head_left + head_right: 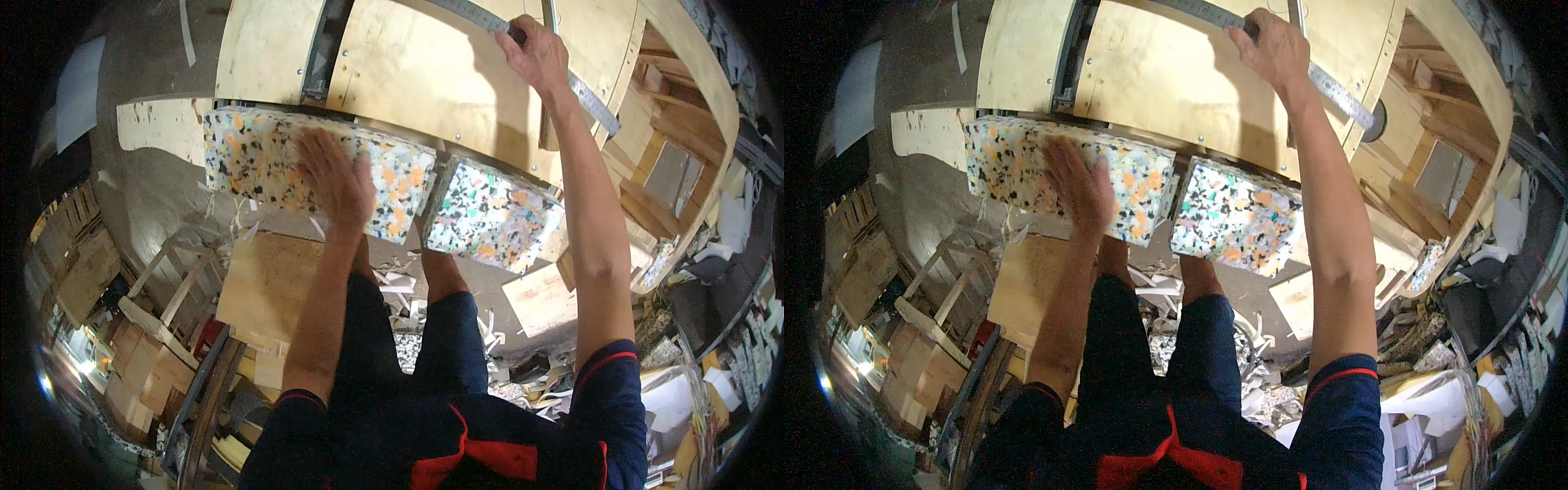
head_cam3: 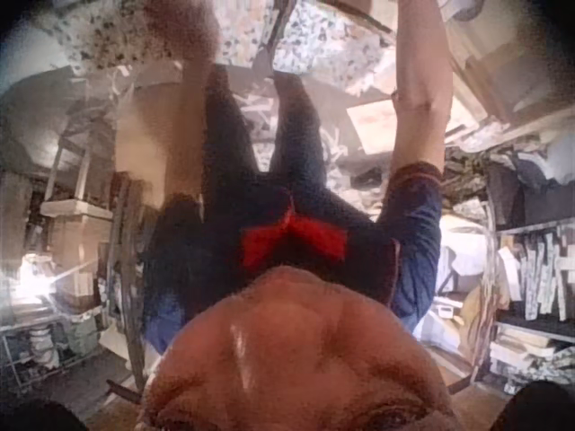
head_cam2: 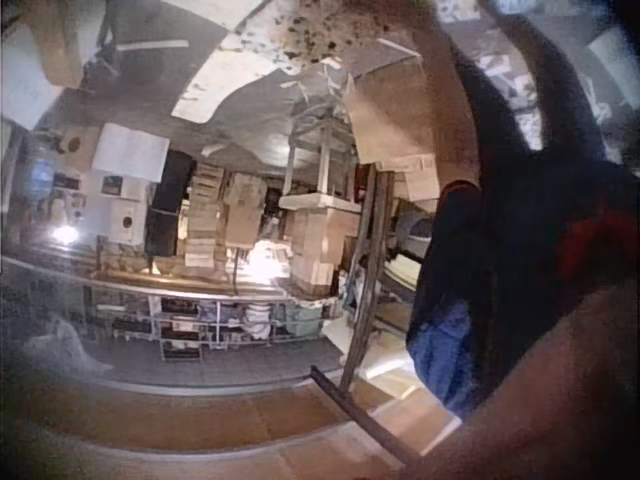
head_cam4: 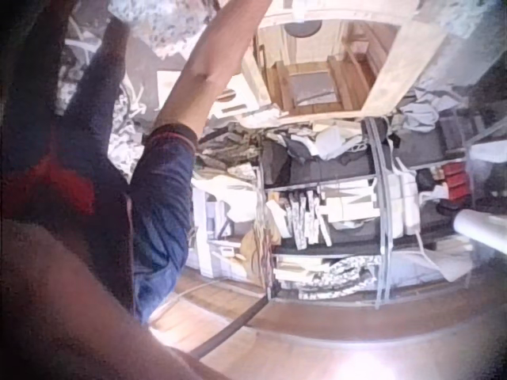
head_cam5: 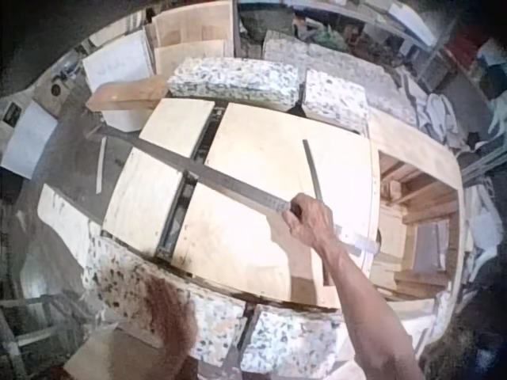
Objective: The person measures and marks a speckled composite board, then applies adhesive with a spray gun and fits the board into a wooden cabinet frame. They adjust the board's position and use a metal ruler to check alignment within the frame.
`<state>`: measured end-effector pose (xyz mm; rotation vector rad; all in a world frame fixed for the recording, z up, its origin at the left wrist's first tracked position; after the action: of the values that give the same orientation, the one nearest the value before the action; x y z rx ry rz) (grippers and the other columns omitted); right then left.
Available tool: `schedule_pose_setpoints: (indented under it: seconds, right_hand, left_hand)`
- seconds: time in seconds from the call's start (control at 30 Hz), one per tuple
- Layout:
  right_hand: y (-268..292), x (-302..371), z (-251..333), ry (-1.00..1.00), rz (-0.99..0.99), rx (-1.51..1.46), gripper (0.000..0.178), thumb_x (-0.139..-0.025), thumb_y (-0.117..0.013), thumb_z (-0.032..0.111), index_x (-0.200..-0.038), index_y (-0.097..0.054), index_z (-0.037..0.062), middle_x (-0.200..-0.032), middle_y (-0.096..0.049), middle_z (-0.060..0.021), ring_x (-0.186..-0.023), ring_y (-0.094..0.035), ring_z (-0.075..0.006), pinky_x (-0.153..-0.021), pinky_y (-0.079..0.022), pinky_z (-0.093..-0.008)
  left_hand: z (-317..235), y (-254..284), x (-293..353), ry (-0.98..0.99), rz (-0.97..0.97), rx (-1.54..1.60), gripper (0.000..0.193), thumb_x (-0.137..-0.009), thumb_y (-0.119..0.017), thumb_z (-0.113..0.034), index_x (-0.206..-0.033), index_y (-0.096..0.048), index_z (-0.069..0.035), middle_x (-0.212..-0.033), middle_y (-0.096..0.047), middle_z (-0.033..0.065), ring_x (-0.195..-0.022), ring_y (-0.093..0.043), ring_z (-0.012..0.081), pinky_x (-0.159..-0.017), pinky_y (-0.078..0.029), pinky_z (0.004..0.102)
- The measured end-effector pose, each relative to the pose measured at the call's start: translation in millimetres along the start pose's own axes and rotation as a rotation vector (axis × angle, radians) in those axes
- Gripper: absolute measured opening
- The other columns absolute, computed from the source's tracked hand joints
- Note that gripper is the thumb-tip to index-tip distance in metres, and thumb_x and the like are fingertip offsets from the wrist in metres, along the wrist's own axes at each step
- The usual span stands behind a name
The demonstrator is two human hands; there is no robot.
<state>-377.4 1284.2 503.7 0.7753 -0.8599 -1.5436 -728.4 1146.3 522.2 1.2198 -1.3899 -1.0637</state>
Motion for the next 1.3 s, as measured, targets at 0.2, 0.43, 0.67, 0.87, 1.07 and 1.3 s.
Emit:
schedule_pose_setpoints:
  seconds: [0.2,0.43,0.67,0.87,1.07,1.3]
  right_hand:
    - [1,-40,-34,0.141,-0.203,0.485,0.028,-0.092,-0.071,0.034,-0.112,-0.067,0.0147,-0.092,-0.073,-0.012,-0.086,-0.071,-0.0293,-0.072,-0.055,-0.0455]
    - [46,42,-51,-0.121,-0.078,0.406,0.045,-0.085,-0.078,0.033,-0.109,-0.056,0.0022,-0.101,-0.068,-0.0214,-0.095,-0.07,-0.034,-0.074,-0.059,-0.0443]
    - [44,87,-65,-0.329,0.218,0.234,0.049,-0.084,-0.075,0.038,-0.105,-0.058,-0.0018,-0.088,-0.07,-0.0254,-0.084,-0.069,-0.0452,-0.074,-0.057,-0.0527]
    - [70,99,-83,-0.286,0.219,0.288,0.04,-0.083,-0.074,0.025,-0.106,-0.059,-0.0042,-0.089,-0.072,-0.0293,-0.081,-0.074,-0.0398,-0.069,-0.058,-0.054]
    - [153,183,-118,-0.455,0.445,0.352,0.04,-0.081,-0.074,0.019,-0.111,-0.059,-0.0026,-0.103,-0.069,-0.0288,-0.098,-0.068,-0.0452,-0.083,-0.053,-0.0509]
    - [205,268,-159,-0.428,0.347,-0.048,0.035,-0.086,-0.06,0.008,-0.121,-0.061,0.0001,-0.088,-0.06,-0.0203,-0.077,-0.059,-0.0326,-0.07,-0.048,-0.0423]
  left_hand:
    - [-16,-5,3,0.024,0.001,-0.121,0.093,-0.094,-0.065,-0.042,-0.158,-0.02,0.008,-0.166,-0.017,0.0304,-0.153,-0.015,0.0497,-0.121,-0.013,0.0645]
    - [-17,-2,0,0.017,0.035,-0.095,0.086,-0.099,-0.056,-0.045,-0.157,-0.022,0.008,-0.164,-0.018,0.0324,-0.152,-0.013,0.0545,-0.118,-0.014,0.0695]
    - [-65,-16,32,-0.121,0.183,0.095,0.075,-0.103,-0.049,-0.04,-0.16,-0.02,-0.001,-0.164,-0.01,0.034,-0.149,-0.002,0.0606,-0.109,-0.005,0.0807]
    - [-77,-19,28,-0.077,0.169,-0.003,0.071,-0.103,-0.048,-0.039,-0.16,-0.023,-0.004,-0.165,-0.014,0.0306,-0.149,-0.006,0.0597,-0.109,-0.006,0.0791]
    - [-75,-8,25,0.033,0.185,-0.049,0.076,-0.101,-0.05,-0.046,-0.16,-0.023,-0.005,-0.164,-0.015,0.0313,-0.15,-0.008,0.0567,-0.112,-0.011,0.0783]
    - [-78,-18,28,0.183,-0.074,-0.041,0.077,-0.103,-0.047,-0.049,-0.161,-0.023,-0.004,-0.167,-0.017,0.0256,-0.153,-0.012,0.0503,-0.118,-0.006,0.0701]
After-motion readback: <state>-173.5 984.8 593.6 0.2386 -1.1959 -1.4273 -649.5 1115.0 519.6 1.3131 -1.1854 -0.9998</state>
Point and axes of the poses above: each hand's wrist, its own x-axis away from the middle knuckle, its own y-axis out of the back of the hand, z = x × y, the point moved 1 cm from there along -x, towards the middle knuckle
